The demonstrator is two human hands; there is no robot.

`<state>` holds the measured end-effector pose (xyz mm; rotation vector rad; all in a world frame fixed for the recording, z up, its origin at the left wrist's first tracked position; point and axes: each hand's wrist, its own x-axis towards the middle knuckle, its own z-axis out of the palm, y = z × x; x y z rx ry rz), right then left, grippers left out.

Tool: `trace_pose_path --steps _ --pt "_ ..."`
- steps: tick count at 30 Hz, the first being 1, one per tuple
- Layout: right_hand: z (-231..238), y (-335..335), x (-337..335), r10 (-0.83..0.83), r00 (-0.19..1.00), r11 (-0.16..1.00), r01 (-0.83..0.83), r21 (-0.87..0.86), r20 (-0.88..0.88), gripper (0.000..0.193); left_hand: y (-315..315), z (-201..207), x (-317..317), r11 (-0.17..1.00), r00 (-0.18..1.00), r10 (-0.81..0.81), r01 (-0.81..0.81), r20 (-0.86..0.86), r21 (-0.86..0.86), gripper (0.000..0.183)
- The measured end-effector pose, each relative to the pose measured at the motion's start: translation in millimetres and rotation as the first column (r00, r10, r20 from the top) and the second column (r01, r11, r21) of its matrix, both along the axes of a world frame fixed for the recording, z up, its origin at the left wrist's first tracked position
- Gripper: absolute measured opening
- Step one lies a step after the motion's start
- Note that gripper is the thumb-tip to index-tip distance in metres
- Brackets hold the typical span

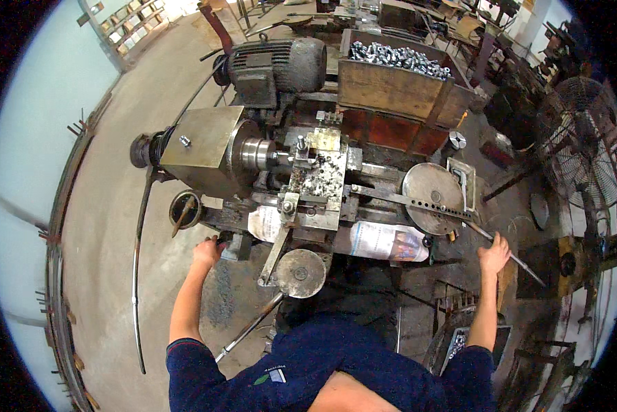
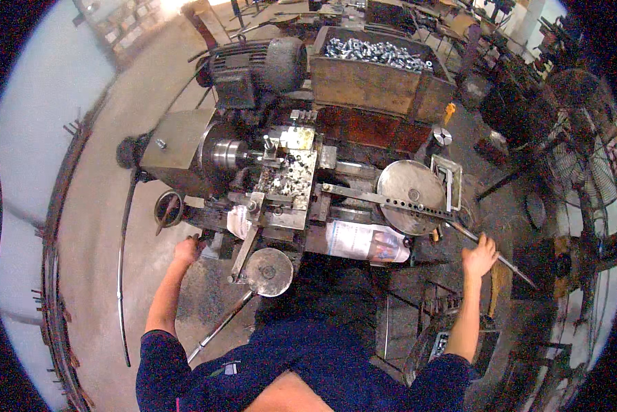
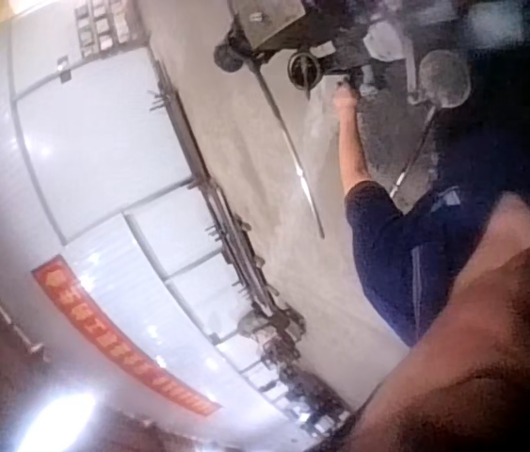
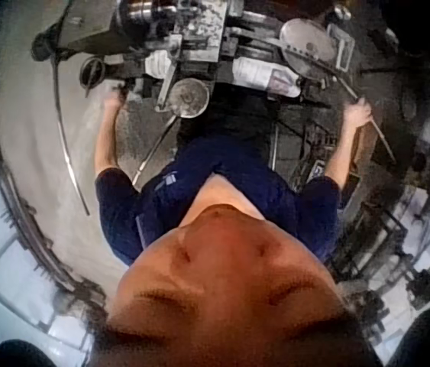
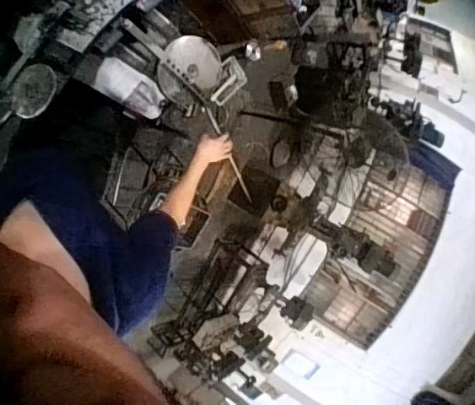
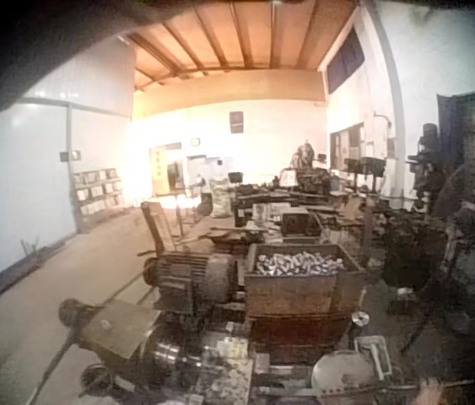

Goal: The person operates a manual lathe machine by repeatedly taking metal bolts from a wooden box, placing them into the lathe's chuck, engaging the machine with a lever to process the metal, and then dropping the finished parts into a metal wire basket.

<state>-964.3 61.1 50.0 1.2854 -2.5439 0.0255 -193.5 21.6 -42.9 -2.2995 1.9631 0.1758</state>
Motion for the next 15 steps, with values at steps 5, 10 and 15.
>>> trace_pose_path --steps 5,10,15 --pt "0 41 30 0.161 0.984 0.976 -0.148 -0.161 0.075 0.068 0 -51 -37 0.921 0.905 0.379 -0.39 -0.193 -0.018 0.047" --pt "31 29 46 0.402 0.885 0.873 -0.294 -0.388 0.235 0.048 8 -84 -8 0.97 0.958 0.238 -0.242 -0.158 -0.005 0.043" --pt "89 -29 112 0.643 0.72 0.731 -0.473 -0.493 0.263 0.038 2 -39 3 0.987 0.999 0.045 -0.04 -0.026 0.157 0.041"
